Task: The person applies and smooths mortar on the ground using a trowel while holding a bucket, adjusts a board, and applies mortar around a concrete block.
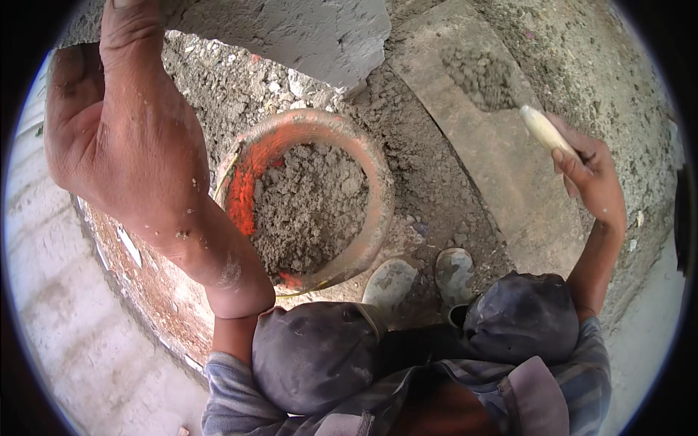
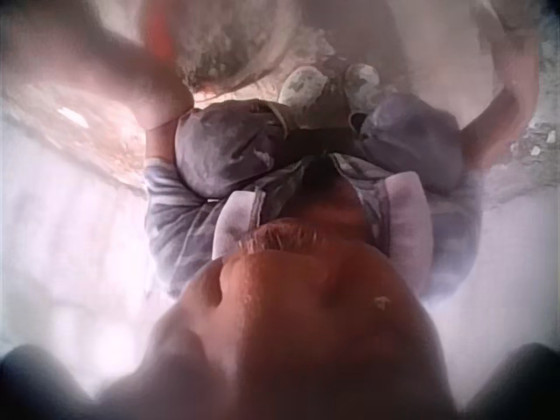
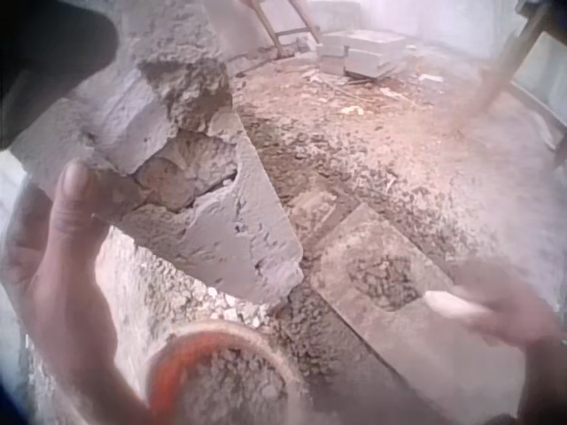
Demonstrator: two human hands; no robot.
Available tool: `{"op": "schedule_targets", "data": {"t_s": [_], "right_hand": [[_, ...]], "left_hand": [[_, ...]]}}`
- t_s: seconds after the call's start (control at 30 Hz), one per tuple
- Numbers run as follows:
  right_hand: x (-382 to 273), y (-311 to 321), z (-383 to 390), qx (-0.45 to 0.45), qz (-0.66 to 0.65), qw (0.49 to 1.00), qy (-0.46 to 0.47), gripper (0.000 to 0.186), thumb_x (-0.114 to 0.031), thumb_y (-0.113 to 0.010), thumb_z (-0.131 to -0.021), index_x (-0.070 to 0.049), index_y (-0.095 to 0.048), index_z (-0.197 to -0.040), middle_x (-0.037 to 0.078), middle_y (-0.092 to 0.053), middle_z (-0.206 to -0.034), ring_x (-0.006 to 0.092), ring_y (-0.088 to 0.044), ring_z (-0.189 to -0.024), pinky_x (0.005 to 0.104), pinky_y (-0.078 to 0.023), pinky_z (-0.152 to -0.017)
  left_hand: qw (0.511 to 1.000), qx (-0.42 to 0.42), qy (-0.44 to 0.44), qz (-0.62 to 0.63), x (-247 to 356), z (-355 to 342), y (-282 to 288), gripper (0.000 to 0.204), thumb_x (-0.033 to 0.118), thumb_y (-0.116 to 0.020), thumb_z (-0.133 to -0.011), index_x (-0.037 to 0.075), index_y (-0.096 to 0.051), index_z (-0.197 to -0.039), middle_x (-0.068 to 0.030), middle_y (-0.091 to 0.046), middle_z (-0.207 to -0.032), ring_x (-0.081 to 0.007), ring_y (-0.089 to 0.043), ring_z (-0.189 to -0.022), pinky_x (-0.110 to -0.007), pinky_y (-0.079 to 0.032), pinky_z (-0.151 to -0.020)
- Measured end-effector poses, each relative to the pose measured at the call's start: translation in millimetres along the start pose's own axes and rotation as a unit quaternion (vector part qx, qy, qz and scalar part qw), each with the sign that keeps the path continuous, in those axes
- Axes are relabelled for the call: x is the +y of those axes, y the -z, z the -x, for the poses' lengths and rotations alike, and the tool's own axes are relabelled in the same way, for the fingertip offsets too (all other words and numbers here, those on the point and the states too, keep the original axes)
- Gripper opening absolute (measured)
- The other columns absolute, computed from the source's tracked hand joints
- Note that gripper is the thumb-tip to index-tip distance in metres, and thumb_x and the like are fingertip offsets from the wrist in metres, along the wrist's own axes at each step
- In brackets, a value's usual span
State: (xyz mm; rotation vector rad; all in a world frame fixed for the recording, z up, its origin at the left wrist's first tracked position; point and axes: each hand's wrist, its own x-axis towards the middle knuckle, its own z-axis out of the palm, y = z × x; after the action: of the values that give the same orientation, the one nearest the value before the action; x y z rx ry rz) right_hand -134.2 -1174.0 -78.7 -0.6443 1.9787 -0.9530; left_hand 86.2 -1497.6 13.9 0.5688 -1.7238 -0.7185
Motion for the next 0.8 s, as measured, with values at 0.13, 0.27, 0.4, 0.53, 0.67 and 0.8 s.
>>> {"op": "schedule_targets", "data": {"t_s": [0.13, 0.27, 0.4, 0.53, 0.67, 0.8], "right_hand": [[-9, -27, 28, -0.124, 0.057, 0.973, 0.184, 0.049, -0.023, -0.072, -0.088, -0.009, -0.062, -0.134, 0.009, -0.065, -0.071, 0.0222, -0.061, -0.06, 0.037, -0.048, -0.058], [-28, -33, 12, -0.117, 0.219, 0.92, 0.304, 0.037, -0.026, -0.071, -0.089, -0.017, -0.07, -0.125, 0.012, -0.065, -0.072, 0.0269, -0.064, -0.062, 0.0377, -0.049, -0.06], [-3, 32, -32, 0.087, 0.036, 0.989, 0.116, 0.038, -0.024, -0.068, -0.092, -0.02, -0.067, -0.13, 0.007, -0.075, -0.087, 0.0158, -0.061, -0.057, 0.0331, -0.05, -0.054], [-11, 23, -201, 0.19, 0.118, 0.97, 0.094, 0.041, -0.024, -0.066, -0.094, -0.015, -0.063, -0.133, 0.01, -0.073, -0.083, 0.0119, -0.055, -0.054, 0.0287, -0.047, -0.049], [-38, -30, -339, 0.173, 0.137, 0.97, 0.099, 0.03, -0.021, -0.065, -0.091, -0.001, -0.072, -0.113, 0.014, -0.072, -0.089, 0.0236, -0.066, -0.07, 0.0399, -0.052, -0.062], [-64, -90, -378, 0.131, 0.135, 0.978, 0.095, 0.026, -0.02, -0.065, -0.089, -0.002, -0.073, -0.105, 0.017, -0.073, -0.096, 0.0353, -0.07, -0.088, 0.0457, -0.055, -0.076]], "left_hand": [[0.999, -0.031, 0.012, 0.014, 4, 9, -7, 0.021, 0.007, -0.068, -0.095, -0.01, -0.062, -0.106, -0.0177, -0.07, -0.099, -0.0239, -0.07, -0.094, -0.041, -0.057, -0.092], [0.998, -0.037, 0.046, -0.031, 9, 8, 13, 0.028, 0.008, -0.064, -0.097, -0.01, -0.057, -0.117, -0.0194, -0.069, -0.103, -0.0261, -0.069, -0.099, -0.045, -0.057, -0.095], [0.998, -0.039, 0.042, -0.031, 19, 12, 10, 0.03, 0.009, -0.064, -0.097, -0.009, -0.056, -0.12, -0.0181, -0.068, -0.105, -0.0235, -0.068, -0.098, -0.044, -0.058, -0.094], [0.997, -0.037, 0.027, -0.064, 21, 14, 1, 0.032, 0.015, -0.064, -0.098, -0.009, -0.058, -0.119, -0.018, -0.068, -0.107, -0.0224, -0.067, -0.098, -0.04, -0.058, -0.093], [0.995, -0.009, 0.025, -0.095, 11, 19, -3, 0.034, 0.02, -0.064, -0.099, -0.009, -0.058, -0.116, -0.0165, -0.066, -0.103, -0.0212, -0.065, -0.097, -0.039, -0.058, -0.092], [0.989, -0.016, -0.001, -0.147, 8, 16, 10, 0.036, 0.025, -0.06, -0.101, -0.009, -0.059, -0.113, -0.0163, -0.064, -0.102, -0.0213, -0.064, -0.097, -0.041, -0.058, -0.093]]}}
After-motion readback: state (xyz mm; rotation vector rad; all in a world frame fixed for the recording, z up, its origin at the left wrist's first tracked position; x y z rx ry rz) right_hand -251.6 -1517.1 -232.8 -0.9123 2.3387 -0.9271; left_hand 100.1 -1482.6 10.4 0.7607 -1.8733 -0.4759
